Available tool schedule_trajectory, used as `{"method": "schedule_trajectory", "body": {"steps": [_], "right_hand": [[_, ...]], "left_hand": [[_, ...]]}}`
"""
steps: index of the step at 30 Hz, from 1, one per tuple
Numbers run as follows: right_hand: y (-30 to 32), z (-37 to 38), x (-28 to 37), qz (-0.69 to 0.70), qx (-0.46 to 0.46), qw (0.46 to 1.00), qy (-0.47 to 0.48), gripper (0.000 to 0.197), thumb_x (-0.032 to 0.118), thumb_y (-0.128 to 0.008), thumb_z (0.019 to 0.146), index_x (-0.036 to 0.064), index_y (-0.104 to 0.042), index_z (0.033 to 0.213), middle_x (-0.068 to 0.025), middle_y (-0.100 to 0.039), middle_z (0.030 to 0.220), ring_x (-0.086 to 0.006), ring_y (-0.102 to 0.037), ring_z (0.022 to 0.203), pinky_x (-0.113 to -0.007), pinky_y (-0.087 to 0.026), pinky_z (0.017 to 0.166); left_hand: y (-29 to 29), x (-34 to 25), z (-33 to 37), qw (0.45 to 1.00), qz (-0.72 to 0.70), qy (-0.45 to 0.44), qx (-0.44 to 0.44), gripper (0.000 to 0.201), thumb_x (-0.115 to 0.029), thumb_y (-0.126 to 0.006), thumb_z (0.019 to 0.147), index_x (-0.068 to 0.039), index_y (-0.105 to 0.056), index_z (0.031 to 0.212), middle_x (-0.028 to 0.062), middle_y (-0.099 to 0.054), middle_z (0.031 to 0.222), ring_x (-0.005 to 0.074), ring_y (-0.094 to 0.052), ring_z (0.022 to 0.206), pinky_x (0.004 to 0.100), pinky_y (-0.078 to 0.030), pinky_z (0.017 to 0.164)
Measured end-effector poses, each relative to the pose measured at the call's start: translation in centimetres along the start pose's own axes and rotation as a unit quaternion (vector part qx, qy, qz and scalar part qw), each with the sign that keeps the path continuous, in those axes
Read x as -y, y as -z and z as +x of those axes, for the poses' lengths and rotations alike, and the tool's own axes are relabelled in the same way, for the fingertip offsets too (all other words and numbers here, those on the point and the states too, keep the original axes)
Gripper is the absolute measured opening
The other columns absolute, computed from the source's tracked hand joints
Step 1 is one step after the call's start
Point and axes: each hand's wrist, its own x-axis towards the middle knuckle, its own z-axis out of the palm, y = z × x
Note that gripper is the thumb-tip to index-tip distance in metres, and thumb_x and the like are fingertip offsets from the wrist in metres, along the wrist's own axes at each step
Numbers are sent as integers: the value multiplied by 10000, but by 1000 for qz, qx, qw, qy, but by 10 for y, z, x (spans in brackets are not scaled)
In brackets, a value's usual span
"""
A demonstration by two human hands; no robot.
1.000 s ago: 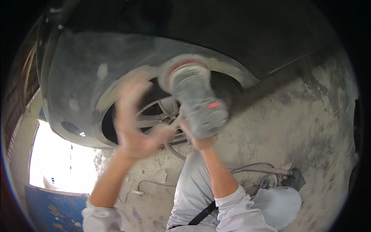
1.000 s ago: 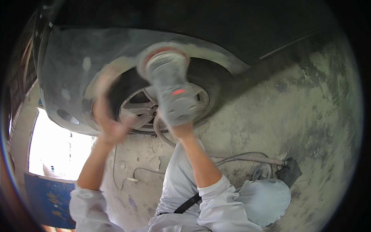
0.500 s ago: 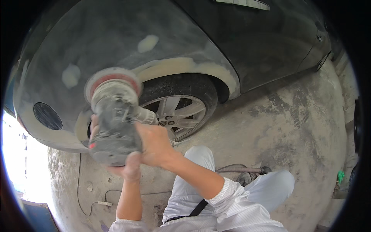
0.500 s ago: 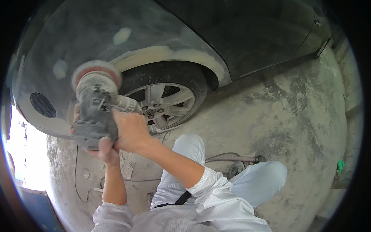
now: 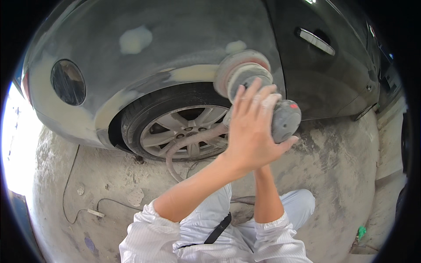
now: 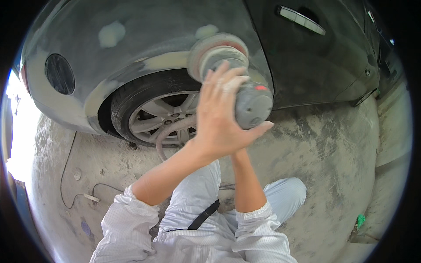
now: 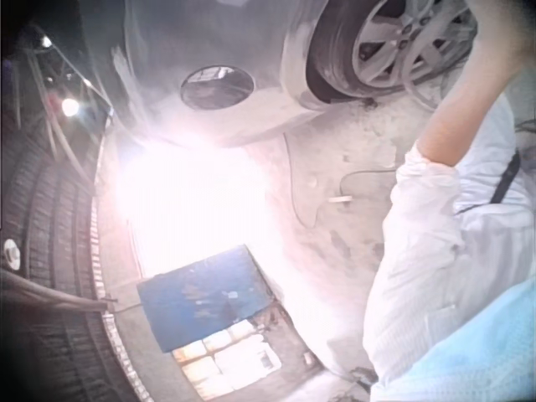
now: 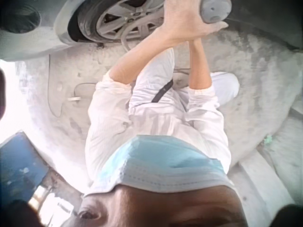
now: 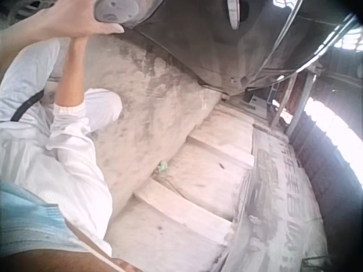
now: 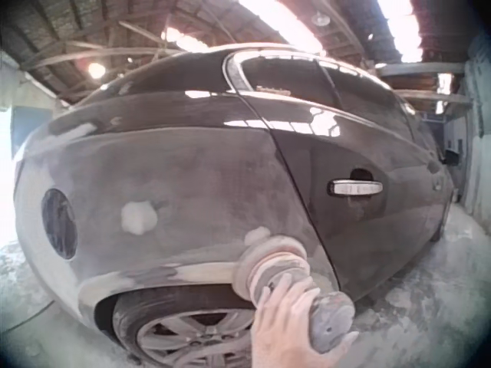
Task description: The person uses an orbital sander to sand the rear quarter panel of a dark-colored car. They move the sander in circular motions across the panel, occasionally pausing to wipe the surface with their hand.
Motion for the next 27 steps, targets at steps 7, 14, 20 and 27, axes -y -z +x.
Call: {"method": "schedule_trajectory", "body": {"steps": [7, 14, 20, 27], "right_hand": [[-147, -20, 21, -116, 208, 966, 102, 539, 196, -857, 738, -27, -679, 1196, -217, -787, 916, -471, -786, 880, -534, -629, 849], [-271, -49, 24, -428, 432, 790, 70, 450, 167, -836, 679, -35, -637, 1030, -258, -767, 864, -469, -790, 848, -551, -622, 778], [-241, -47, 27, -465, 378, 798, 66, 405, 140, -820, 714, 6, -657, 1059, -253, -774, 912, -487, -784, 901, -569, -620, 814], [-171, -34, 35, -216, 305, 925, 73, 467, 192, -832, 909, 13, -744, 1331, -147, -818, 1247, -240, -789, 1130, -404, -621, 986]], "left_hand": [[175, 47, -49, 964, -116, 153, -186, 997, -246, -1010, 684, 47, -565, 1527, 251, -591, 1597, 412, -574, 1493, 568, -456, 1259], [274, 112, -136, 844, -264, 201, -420, 890, -559, -648, 996, 18, -444, 1643, 214, -545, 1629, 371, -555, 1502, 517, -475, 1237], [253, 114, -136, 824, -165, 245, -483, 778, -499, -627, 1023, 8, -516, 1602, 212, -599, 1593, 366, -612, 1460, 537, -494, 1236], [191, 72, -74, 950, -100, 89, -282, 958, -346, -1027, 721, 36, -614, 1496, 294, -604, 1605, 424, -602, 1493, 528, -480, 1239]]}}
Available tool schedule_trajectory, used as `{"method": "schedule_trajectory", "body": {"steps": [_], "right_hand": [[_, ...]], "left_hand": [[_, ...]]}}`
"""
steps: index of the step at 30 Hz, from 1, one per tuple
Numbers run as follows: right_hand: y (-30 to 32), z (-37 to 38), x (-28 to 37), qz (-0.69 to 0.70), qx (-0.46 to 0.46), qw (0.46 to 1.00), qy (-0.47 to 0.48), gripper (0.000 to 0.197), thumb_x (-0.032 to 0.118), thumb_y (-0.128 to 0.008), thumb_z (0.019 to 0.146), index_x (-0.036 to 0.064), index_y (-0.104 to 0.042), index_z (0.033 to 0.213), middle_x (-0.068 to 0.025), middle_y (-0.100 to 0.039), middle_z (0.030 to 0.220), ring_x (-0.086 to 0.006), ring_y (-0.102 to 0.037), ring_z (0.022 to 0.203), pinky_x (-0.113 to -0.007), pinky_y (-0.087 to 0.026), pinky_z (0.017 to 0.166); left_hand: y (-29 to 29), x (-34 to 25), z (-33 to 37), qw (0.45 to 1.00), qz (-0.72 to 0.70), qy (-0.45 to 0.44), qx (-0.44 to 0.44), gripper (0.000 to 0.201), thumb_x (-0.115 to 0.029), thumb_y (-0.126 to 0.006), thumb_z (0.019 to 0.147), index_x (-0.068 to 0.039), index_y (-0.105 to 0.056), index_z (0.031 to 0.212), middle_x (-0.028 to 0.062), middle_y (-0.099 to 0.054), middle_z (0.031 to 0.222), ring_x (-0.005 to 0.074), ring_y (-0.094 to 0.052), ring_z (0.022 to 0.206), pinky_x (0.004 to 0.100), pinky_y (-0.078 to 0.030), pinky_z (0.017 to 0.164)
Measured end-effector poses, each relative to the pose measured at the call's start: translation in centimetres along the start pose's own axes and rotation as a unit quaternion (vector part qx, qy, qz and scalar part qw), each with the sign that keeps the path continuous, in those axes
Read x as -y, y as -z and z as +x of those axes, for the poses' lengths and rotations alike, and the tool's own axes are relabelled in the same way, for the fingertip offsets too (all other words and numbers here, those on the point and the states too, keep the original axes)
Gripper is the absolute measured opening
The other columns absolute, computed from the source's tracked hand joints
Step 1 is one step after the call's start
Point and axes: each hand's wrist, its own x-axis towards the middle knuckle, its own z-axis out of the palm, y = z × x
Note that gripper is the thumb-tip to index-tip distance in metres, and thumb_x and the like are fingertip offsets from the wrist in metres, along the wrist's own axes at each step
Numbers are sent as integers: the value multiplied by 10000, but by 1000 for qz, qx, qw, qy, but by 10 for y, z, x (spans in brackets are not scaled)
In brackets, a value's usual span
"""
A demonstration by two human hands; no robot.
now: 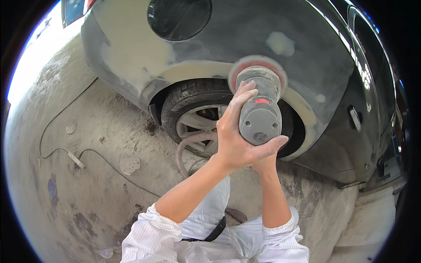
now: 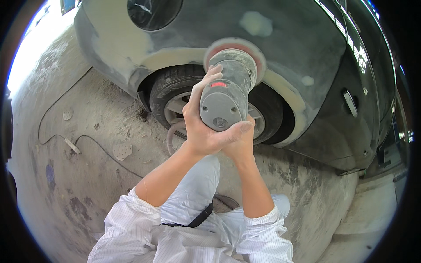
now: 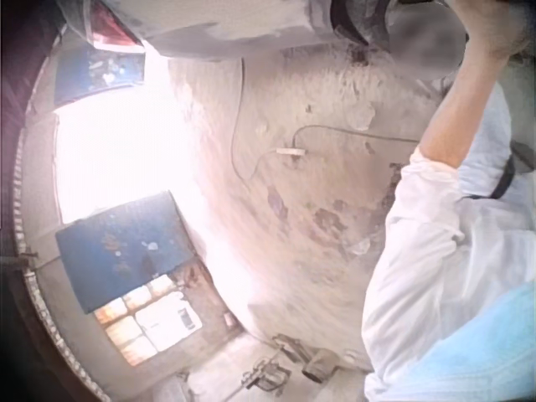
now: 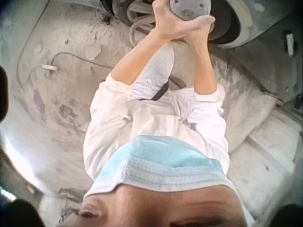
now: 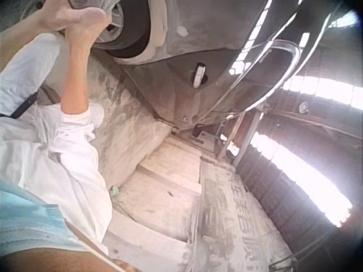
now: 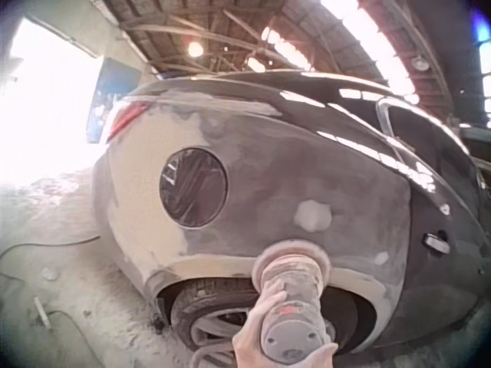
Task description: The person uses an orbital sander to sand the rear quarter panel of a dark-colored car. They move the sander in circular motions across the panel, occasionally pausing to wipe the surface with their hand.
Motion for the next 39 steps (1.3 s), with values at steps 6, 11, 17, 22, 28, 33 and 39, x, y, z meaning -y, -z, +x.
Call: {"method": "schedule_trajectory", "body": {"steps": [6, 11, 17, 22, 28, 33, 39], "right_hand": [[-87, 27, 7, -236, 79, 968, 28, 475, 181, -853, 753, -2, -732, 1174, -265, -806, 1002, -465, -791, 886, -530, -627, 824], [-182, 47, -12, -349, 222, 911, 4, 357, 154, -829, 714, -31, -713, 996, -273, -799, 915, -473, -801, 894, -549, -635, 815], [-237, 52, -18, -343, 293, 892, 29, 334, 150, -814, 717, -34, -731, 983, -266, -805, 925, -452, -814, 913, -538, -644, 816], [-203, 50, 0, -334, 258, 906, -8, 327, 146, -816, 712, -14, -728, 983, -270, -801, 927, -460, -810, 914, -555, -636, 823], [-106, 29, 17, -228, 86, 969, -24, 406, 136, -818, 744, -11, -740, 1114, -289, -788, 925, -486, -787, 947, -529, -616, 849], [-26, -7, -7, 6, -86, 996, -27, 438, 167, -764, 878, -33, -745, 1267, -110, -821, 1017, -181, -730, 967, -392, -602, 908], [49, -45, -46, 126, -317, 939, 45, 650, 86, -766, 1064, -1, -467, 1635, -144, -566, 1608, -273, -594, 1433, -434, -556, 1120]], "left_hand": [[101, 33, -21, 971, -146, 116, -147, 883, -333, -914, 859, 82, -552, 1549, 223, -595, 1608, 309, -635, 1399, 477, -511, 1188], [198, 91, -59, 877, -218, 257, -341, 719, -502, -654, 1077, 13, -535, 1564, 156, -651, 1508, 291, -652, 1375, 466, -513, 1187], [233, 98, -67, 869, -225, 276, -343, 835, -761, -457, 1074, -68, -557, 1527, 118, -670, 1471, 305, -670, 1343, 486, -541, 1146], [208, 73, -48, 890, -186, 270, -318, 863, -738, -512, 1056, -40, -527, 1565, 129, -663, 1496, 302, -667, 1357, 491, -541, 1154], [119, 29, -7, 963, -150, 160, -156, 938, -503, -792, 957, 47, -456, 1639, 190, -631, 1550, 316, -631, 1433, 502, -532, 1198], [22, -16, 16, 990, -70, 115, 48, 1116, -340, -1026, 750, 79, -483, 1630, 293, -489, 1697, 428, -466, 1599, 549, -400, 1297], [-49, -13, 6, 951, 140, -43, 273, 1119, -654, -795, 962, 55, -375, 1720, 315, -341, 1797, 479, -265, 1704, 610, -189, 1384]]}}
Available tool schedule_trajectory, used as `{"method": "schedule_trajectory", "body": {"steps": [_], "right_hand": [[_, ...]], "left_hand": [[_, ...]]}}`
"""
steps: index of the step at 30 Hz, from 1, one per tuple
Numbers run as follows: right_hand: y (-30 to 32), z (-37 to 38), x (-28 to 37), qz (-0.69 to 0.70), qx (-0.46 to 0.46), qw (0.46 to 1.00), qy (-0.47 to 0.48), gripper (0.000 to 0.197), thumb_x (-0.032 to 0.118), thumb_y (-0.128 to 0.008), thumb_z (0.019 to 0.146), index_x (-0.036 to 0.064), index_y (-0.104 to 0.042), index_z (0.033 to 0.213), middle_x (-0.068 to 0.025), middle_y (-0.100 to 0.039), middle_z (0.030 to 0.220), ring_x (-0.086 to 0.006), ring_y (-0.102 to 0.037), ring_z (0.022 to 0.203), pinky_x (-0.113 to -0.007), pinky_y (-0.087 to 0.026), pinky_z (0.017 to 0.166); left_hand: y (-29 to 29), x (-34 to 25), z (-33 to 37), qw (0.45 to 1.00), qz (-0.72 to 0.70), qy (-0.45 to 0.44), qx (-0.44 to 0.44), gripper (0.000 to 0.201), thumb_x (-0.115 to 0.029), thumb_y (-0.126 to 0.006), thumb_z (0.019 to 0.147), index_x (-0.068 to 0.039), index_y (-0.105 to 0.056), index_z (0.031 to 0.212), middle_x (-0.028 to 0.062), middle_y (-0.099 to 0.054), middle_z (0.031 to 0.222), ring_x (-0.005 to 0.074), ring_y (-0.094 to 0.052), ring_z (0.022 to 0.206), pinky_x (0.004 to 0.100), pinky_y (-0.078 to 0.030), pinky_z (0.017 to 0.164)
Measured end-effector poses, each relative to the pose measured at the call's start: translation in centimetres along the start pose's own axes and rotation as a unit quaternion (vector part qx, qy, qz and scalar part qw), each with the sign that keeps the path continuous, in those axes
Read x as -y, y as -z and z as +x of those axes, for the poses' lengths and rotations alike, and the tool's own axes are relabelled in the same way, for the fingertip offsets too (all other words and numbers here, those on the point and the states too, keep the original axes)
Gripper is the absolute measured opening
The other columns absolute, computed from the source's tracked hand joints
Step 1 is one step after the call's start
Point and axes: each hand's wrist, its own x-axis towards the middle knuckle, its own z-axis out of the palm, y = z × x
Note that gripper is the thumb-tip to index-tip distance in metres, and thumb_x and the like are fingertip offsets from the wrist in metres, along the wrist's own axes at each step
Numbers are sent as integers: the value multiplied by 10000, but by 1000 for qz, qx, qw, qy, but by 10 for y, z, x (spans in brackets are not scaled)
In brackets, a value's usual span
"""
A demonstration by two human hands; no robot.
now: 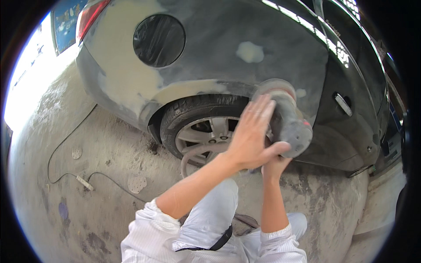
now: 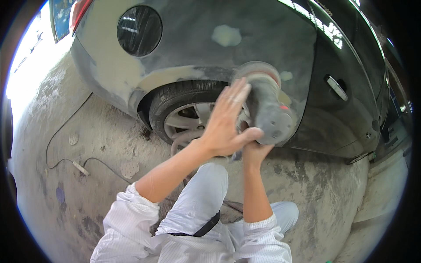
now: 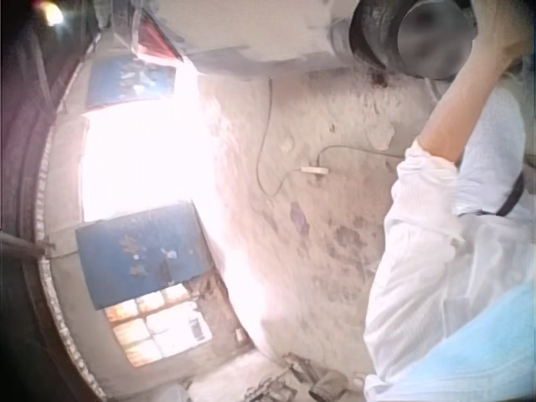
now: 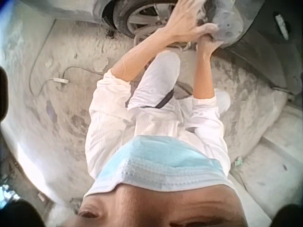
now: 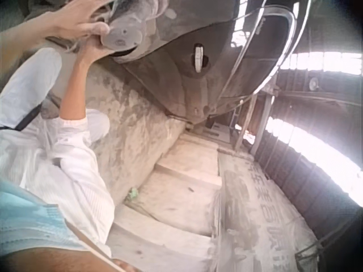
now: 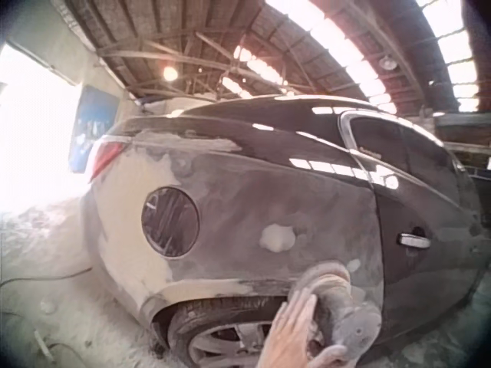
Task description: The person uses an orbital sander to sand the rear quarter panel of a dark-colored car. They move the sander in circular motions across the panel, occasionally pausing to wipe the surface with their hand.
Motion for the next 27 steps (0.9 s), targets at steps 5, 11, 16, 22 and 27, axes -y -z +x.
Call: {"method": "schedule_trajectory", "body": {"steps": [5, 11, 16, 22, 27], "right_hand": [[111, -20, 8, -95, -150, 984, -2, 253, -95, -805, 898, -24, -727, 1128, -80, -728, 1054, -200, -695, 867, -340, -595, 701], [253, -70, -5, -316, -156, 934, -60, 314, 2, -827, 984, -63, -747, 1280, -148, -769, 1355, -266, -716, 1204, -424, -544, 1089], [310, -73, -45, -376, -103, 921, 16, 383, 52, -827, 1015, -53, -709, 1363, -157, -755, 1404, -279, -707, 1248, -420, -506, 1136], [357, -77, -50, -396, -12, 917, 47, 445, 53, -828, 1010, -44, -665, 1412, -157, -743, 1412, -287, -711, 1254, -408, -500, 1142], [375, -96, -54, -422, 6, 905, 51, 492, 67, -872, 968, -41, -669, 1403, -171, -750, 1386, -306, -714, 1281, -429, -503, 1142]], "left_hand": [[96, 127, -9, 922, 289, 180, -182, 901, -491, -599, 1143, 161, -322, 1699, 396, -237, 1805, 538, -184, 1707, 618, -143, 1388], [61, 153, 44, 874, 316, 198, -311, 1047, -555, -505, 1141, 327, -198, 1614, 532, -103, 1751, 657, -53, 1673, 668, -27, 1385], [-17, 92, 54, 939, 339, 3, -57, 1172, -702, -588, 1055, 243, -260, 1665, 479, -182, 1772, 613, -109, 1694, 680, -86, 1380], [168, 217, 40, 866, 333, 248, -278, 1157, -681, -499, 1126, 246, -106, 1694, 459, -59, 1806, 557, -36, 1719, 570, -27, 1410], [194, 227, 59, 808, 258, 319, -423, 1139, -690, -430, 1146, 267, -119, 1679, 469, -111, 1793, 544, -78, 1720, 560, -58, 1412]]}}
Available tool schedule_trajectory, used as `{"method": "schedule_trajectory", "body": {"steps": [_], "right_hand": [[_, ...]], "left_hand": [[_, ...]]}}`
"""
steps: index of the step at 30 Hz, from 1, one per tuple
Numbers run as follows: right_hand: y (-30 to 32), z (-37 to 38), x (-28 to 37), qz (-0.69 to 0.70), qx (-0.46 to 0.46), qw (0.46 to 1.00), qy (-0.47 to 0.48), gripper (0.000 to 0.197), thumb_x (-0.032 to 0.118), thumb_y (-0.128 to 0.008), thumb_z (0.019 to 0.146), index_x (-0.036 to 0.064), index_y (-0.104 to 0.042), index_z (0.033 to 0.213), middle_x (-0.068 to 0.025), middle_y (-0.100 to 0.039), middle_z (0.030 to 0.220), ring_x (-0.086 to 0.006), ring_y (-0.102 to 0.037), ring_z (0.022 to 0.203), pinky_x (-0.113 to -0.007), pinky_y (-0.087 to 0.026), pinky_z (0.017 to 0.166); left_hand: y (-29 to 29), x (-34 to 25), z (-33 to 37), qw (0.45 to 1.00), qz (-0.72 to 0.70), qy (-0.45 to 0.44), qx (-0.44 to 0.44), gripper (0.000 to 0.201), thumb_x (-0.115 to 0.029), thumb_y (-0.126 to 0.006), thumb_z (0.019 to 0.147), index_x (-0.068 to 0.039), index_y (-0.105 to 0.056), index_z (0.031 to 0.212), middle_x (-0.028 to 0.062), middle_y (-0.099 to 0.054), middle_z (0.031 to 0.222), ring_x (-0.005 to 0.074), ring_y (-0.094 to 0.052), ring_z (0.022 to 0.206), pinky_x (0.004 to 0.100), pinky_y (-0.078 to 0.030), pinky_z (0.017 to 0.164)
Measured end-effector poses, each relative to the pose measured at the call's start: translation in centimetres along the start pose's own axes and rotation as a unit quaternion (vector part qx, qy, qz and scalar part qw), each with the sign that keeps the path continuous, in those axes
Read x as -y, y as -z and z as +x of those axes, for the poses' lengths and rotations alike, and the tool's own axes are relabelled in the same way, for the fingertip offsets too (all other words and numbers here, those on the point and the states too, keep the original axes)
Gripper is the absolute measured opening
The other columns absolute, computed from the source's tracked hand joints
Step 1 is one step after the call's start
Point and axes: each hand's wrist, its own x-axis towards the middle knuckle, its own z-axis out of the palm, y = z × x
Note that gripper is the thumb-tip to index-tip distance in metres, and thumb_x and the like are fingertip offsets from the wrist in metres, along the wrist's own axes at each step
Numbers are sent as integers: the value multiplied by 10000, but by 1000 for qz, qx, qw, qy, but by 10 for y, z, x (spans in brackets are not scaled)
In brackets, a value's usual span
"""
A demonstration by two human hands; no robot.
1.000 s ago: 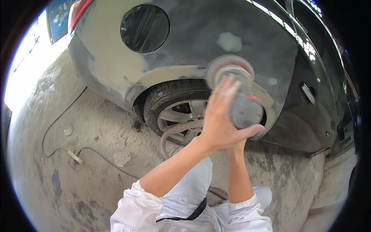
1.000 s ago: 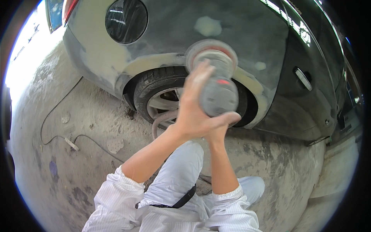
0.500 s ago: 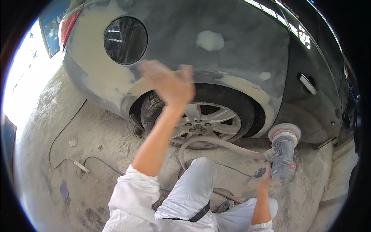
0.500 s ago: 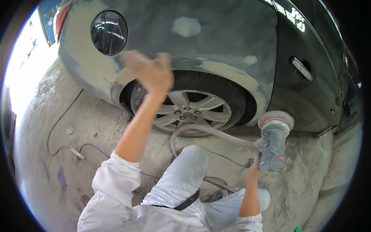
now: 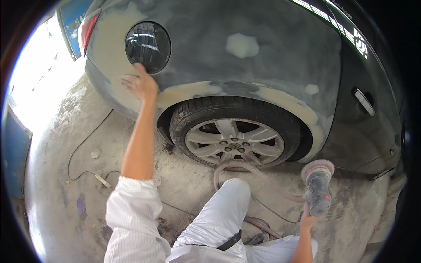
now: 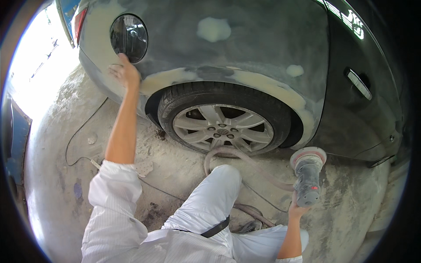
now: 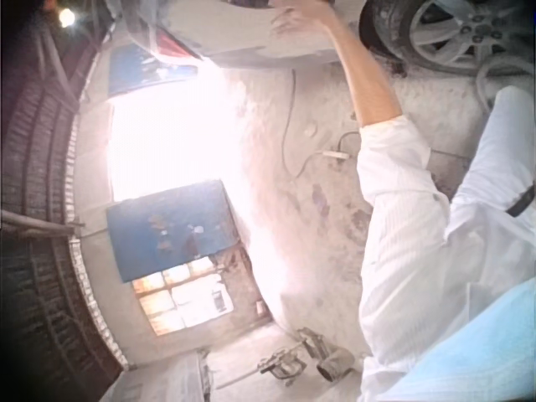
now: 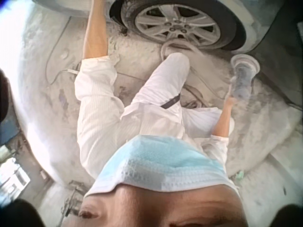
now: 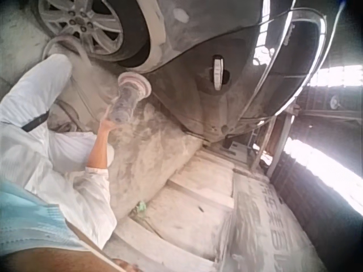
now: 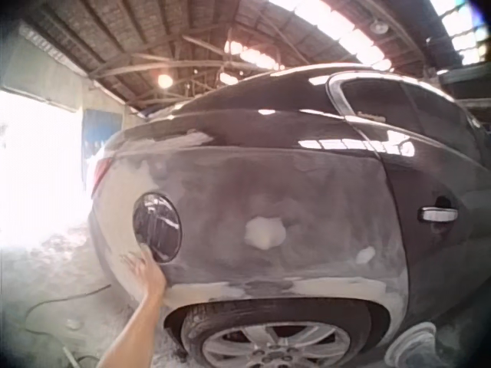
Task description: The person uses an orbital sander to sand the rear quarter panel of a dark-colored car. They move the sander in circular motions across the panel, occasionally pausing to wipe the surface with their hand.
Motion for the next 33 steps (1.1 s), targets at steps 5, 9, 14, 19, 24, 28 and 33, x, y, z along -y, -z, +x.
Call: {"method": "schedule_trajectory", "body": {"steps": [5, 9, 14, 19, 24, 28, 33], "right_hand": [[-17, -5, -22, -86, 55, 993, 50, 574, 88, -890, 952, -38, -629, 1448, -190, -741, 1374, -351, -719, 1275, -466, -504, 1148], [-24, -8, -35, -15, 36, 999, -37, 719, 115, -918, 927, -41, -551, 1524, -213, -682, 1447, -383, -674, 1337, -479, -482, 1173], [-11, -25, -27, -9, 45, 993, -112, 739, 92, -905, 923, -46, -517, 1536, -221, -619, 1519, -370, -615, 1410, -477, -447, 1209], [-1, -28, -17, -47, 43, 967, -246, 664, 44, -849, 936, -60, -527, 1508, -213, -658, 1466, -374, -649, 1357, -477, -461, 1190], [6, -27, -21, 2, 93, 966, -241, 705, 23, -871, 908, -62, -512, 1509, -238, -595, 1497, -386, -604, 1404, -491, -444, 1199], [23, -47, -31, 5, 51, 957, -284, 657, 28, -895, 878, -68, -570, 1441, -251, -516, 1551, -402, -557, 1439, -507, -439, 1188], [31, -68, -59, -134, 107, 971, -165, 673, 50, -913, 836, -82, -577, 1405, -234, -538, 1464, -378, -576, 1381, -504, -456, 1148]], "left_hand": [[12, -26, -141, 911, 58, -397, 97, 989, -506, -498, 1168, 267, -145, 1674, 511, -127, 1760, 651, -82, 1674, 656, -84, 1380], [15, -3, -86, 957, 44, -263, 118, 1049, -595, -453, 1168, 252, -117, 1687, 470, -82, 1794, 579, -66, 1707, 595, -88, 1398], [6, -4, 58, 993, 1, -116, 24, 1087, -678, -383, 1165, 222, -108, 1709, 425, -82, 1820, 507, -61, 1731, 529, -81, 1419], [18, 36, -43, 979, 34, -182, 83, 953, -496, -453, 1187, 217, -102, 1713, 418, -84, 1824, 528, -69, 1726, 573, -84, 1408], [6, 76, 26, 986, 27, -159, 50, 1028, -599, -428, 1176, 203, -88, 1724, 426, -65, 1824, 535, -48, 1726, 575, -67, 1406], [-14, 17, 224, 995, 49, -85, -19, 1121, -762, -334, 1137, 163, -144, 1742, 378, -96, 1846, 513, -59, 1733, 550, -56, 1415], [-24, -122, 207, 954, 109, -279, 32, 1216, -834, -348, 1091, 221, -242, 1686, 429, -219, 1794, 544, -133, 1715, 566, -90, 1409]]}}
